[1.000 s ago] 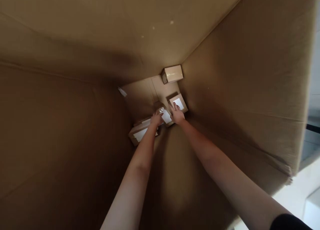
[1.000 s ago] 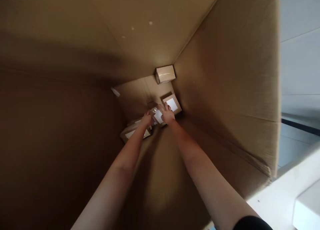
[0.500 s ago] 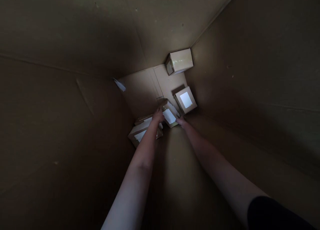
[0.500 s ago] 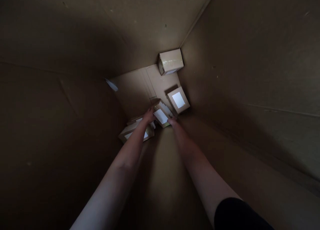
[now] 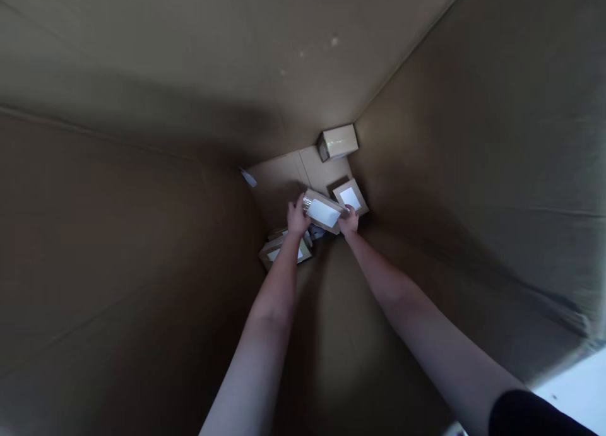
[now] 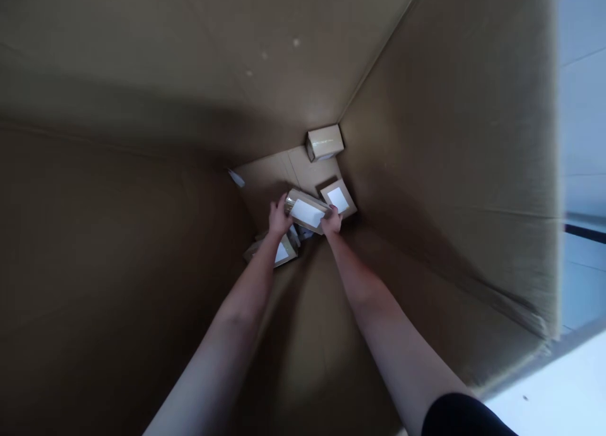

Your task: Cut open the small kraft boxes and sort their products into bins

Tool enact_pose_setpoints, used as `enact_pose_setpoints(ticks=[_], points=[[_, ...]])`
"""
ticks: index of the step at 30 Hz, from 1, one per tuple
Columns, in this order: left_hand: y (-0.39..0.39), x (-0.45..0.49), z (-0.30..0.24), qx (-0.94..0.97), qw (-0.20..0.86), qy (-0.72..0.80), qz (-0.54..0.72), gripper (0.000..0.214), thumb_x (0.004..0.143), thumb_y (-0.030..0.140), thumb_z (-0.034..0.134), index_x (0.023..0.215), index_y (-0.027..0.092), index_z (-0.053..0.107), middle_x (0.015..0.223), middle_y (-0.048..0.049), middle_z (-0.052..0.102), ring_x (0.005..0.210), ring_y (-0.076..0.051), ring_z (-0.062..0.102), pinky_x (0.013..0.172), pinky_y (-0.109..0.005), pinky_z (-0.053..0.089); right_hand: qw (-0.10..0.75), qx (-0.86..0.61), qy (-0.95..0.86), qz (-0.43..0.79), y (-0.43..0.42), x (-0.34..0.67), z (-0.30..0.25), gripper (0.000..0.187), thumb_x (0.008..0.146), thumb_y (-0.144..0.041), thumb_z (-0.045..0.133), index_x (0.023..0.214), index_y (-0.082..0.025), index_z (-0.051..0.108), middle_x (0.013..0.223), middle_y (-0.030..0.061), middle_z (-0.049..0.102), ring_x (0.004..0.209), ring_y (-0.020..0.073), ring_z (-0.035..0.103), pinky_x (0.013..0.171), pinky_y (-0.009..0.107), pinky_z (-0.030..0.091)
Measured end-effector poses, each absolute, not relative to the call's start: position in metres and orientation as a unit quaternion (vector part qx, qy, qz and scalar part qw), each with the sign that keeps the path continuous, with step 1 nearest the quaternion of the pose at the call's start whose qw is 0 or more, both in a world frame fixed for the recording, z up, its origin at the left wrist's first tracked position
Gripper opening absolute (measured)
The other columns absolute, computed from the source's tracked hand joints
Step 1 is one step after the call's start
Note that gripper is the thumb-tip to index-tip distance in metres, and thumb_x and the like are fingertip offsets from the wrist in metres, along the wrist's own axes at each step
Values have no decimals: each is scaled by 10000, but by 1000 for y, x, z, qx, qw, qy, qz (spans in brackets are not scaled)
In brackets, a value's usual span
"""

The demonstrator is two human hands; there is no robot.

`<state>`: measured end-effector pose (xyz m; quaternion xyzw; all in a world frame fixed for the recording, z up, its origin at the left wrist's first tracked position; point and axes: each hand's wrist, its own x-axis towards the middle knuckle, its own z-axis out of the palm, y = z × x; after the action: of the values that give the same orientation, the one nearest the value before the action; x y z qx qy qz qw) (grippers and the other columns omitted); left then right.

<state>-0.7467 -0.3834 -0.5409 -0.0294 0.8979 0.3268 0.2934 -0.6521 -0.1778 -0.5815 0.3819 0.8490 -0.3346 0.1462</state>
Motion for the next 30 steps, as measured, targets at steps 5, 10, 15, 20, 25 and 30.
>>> enact_pose_setpoints(ticks=[5,10,15,20,25,30], points=[[-397,-770,-452,-19,207,901,382,798,781,110,724,1540,250,523,1354,-133,498,1254,-313,588,1126,-441,480,123,308,884,-330,-186,-712,-471,758,724,-167,697,1470,-202,572,1415,145,541,1331,308,529,1177,406,418],[-414,-786,-351,-2,104,897,429,695,766,60,712,1414,290,612,1340,-106,506,1281,-288,560,1173,-471,459,111,144,936,-302,-195,-748,-338,749,756,-243,792,1477,-232,589,1719,143,230,1536,378,324,1240,503,302],[-427,-780,-227,40,20,904,425,601,776,122,755,1353,260,656,1342,-103,504,1293,-304,562,1169,-489,481,117,35,967,-223,-201,-749,-196,804,767,-234,847,1521,-233,568,1761,157,166,1469,437,378,1196,550,319],[-433,-759,-112,113,-43,904,410,543,820,150,736,1353,233,678,1349,-126,501,1298,-309,565,1163,-482,490,54,31,984,-169,-204,-714,-75,833,776,-199,841,1549,-268,536,1758,139,197,1371,417,456,1157,549,367],[-421,-739,-21,199,-79,890,402,505,855,213,735,1358,225,686,1361,-141,508,1287,-317,577,1137,-485,513,-17,69,986,-152,-192,-665,18,828,759,-206,846,1529,-282,552,1748,132,219,1351,407,465,1124,555,402],[-381,-708,51,287,-83,874,384,487,840,248,757,1324,246,710,1343,-130,533,1234,-315,606,1061,-470,562,-61,140,977,-150,-159,-595,90,854,710,-253,895,1503,-258,580,1687,165,333,1284,381,508,1089,513,432]])
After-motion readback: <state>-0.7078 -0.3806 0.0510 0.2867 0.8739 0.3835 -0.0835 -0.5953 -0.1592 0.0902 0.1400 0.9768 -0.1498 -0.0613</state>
